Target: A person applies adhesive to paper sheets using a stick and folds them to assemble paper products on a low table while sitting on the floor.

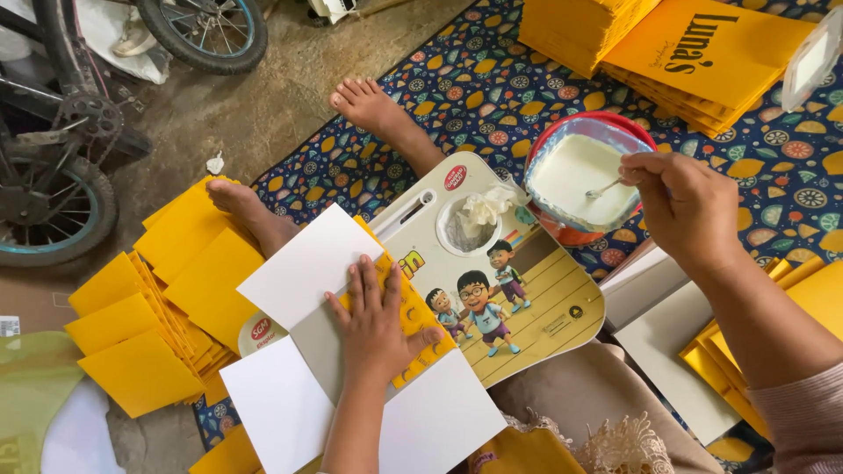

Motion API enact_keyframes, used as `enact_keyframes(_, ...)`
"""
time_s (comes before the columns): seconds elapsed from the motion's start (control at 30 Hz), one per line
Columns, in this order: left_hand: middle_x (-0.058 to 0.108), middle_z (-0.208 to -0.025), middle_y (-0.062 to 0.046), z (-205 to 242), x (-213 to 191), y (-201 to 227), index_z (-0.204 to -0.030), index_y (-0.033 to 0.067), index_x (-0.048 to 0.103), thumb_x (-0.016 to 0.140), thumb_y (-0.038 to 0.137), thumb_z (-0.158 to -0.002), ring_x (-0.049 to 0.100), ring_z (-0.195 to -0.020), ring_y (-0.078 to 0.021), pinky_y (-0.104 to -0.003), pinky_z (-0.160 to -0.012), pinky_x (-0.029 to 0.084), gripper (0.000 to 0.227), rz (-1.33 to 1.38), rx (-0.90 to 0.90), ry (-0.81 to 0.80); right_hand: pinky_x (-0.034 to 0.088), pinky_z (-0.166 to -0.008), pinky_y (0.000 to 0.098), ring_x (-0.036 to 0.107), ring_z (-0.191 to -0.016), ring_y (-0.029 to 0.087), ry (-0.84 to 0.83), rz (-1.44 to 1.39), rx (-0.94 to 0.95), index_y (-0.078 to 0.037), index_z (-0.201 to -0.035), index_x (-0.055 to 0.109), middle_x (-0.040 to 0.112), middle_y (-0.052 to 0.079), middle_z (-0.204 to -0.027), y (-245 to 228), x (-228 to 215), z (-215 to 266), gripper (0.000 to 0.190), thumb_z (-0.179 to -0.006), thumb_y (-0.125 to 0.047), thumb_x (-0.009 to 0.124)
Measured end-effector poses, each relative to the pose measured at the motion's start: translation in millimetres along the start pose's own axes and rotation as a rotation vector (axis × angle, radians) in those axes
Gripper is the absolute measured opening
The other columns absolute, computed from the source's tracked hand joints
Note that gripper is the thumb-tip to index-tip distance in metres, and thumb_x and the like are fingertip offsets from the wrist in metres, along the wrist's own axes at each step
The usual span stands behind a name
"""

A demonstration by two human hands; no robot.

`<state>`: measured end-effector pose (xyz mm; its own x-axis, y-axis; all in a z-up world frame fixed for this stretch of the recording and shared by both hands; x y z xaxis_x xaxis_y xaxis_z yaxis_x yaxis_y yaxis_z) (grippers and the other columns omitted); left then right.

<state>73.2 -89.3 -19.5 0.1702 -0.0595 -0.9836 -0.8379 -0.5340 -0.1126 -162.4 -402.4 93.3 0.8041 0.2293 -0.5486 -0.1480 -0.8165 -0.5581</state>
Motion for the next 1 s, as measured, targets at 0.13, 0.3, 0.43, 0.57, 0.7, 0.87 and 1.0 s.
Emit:
enact_keyframes(0.13,0.009,-0.169,-0.023,0,2,-1,-0.163,0.0168,0.021,0.032,0.096,-0.076,-0.001,-0.154,-0.0433,-0.075,-0.110,-0.012,0.118,0.000,-0.001,-0.002,0.061,-0.088,0.0361,0.075,-0.104,0.037,0.042,-0.273,0.124,0.019,-0.115,0.058,0.068,0.028,-0.107,27,-6,4,0.014,-0.113,0.031,0.051)
enact_keyframes(0.3,0.012,-0.168,-0.022,0,0,-2,-0.162,0.0182,0.024,0.038,0.097,-0.074,0.003,-0.154,-0.0437,-0.076,-0.110,-0.006,0.119,0.006,-0.016,0.011,0.064,-0.093,0.0312,0.071,-0.101,0.024,0.156,-0.583,0.387,0.002,-0.133,0.047,0.062,0.016,-0.115,60,-15,9,0.005,-0.127,0.003,0.047)
enact_keyframes(0.43,0.014,-0.168,-0.021,1,-1,-2,-0.161,0.0188,0.025,0.036,0.098,-0.073,0.004,-0.154,-0.0426,-0.076,-0.111,-0.004,0.119,0.004,-0.020,0.025,0.066,-0.086,0.0231,0.073,-0.091,0.013,0.206,-0.731,0.661,-0.010,-0.132,0.051,0.062,0.004,-0.109,87,-3,28,0.009,-0.124,-0.013,0.050)
enact_keyframes(0.57,0.013,-0.168,-0.021,0,-2,-2,-0.161,0.0195,0.026,0.035,0.098,-0.073,0.003,-0.154,-0.0424,-0.076,-0.111,-0.006,0.118,0.029,-0.030,0.021,0.065,-0.089,0.0243,0.071,-0.090,0.014,0.182,-0.697,0.654,-0.009,-0.132,0.048,0.061,0.005,-0.110,84,0,31,0.009,-0.124,-0.014,0.048)
enact_keyframes(0.7,0.014,-0.167,-0.022,0,-2,-3,-0.160,0.0173,0.028,0.037,0.098,-0.073,0.004,-0.154,-0.0427,-0.076,-0.110,-0.005,0.119,0.037,-0.031,0.019,0.065,-0.088,0.0242,0.070,-0.089,0.015,0.140,-0.694,0.644,-0.005,-0.126,0.049,0.062,0.007,-0.109,72,6,28,0.005,-0.122,-0.007,0.049)
enact_keyframes(0.87,0.016,-0.167,-0.022,0,-7,-2,-0.159,0.0177,0.030,0.039,0.097,-0.074,0.004,-0.154,-0.0421,-0.076,-0.111,-0.006,0.117,0.072,-0.046,0.025,0.065,-0.093,0.0279,0.071,-0.094,0.019,0.084,-0.696,0.531,-0.003,-0.124,0.048,0.063,0.011,-0.112,50,10,24,0.003,-0.121,-0.002,0.050)
enact_keyframes(1.0,0.021,-0.166,-0.024,1,-18,0,-0.157,0.0149,0.036,0.036,0.094,-0.076,0.009,-0.153,-0.0433,-0.073,-0.113,-0.005,0.113,0.138,-0.058,0.065,0.064,-0.086,0.0261,0.072,-0.089,0.018,0.087,-0.834,0.543,-0.007,-0.124,0.051,0.065,0.008,-0.108,37,20,27,0.004,-0.120,-0.010,0.052)
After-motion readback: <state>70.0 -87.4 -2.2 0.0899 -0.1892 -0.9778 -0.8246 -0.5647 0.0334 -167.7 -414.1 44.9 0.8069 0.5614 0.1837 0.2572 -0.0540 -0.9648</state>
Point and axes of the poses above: each hand's wrist, its own z-axis away from the middle knuckle, its own x-axis out of the palm, y = z × x, the point moved 10 cm from there along -z, towards the middle knuckle
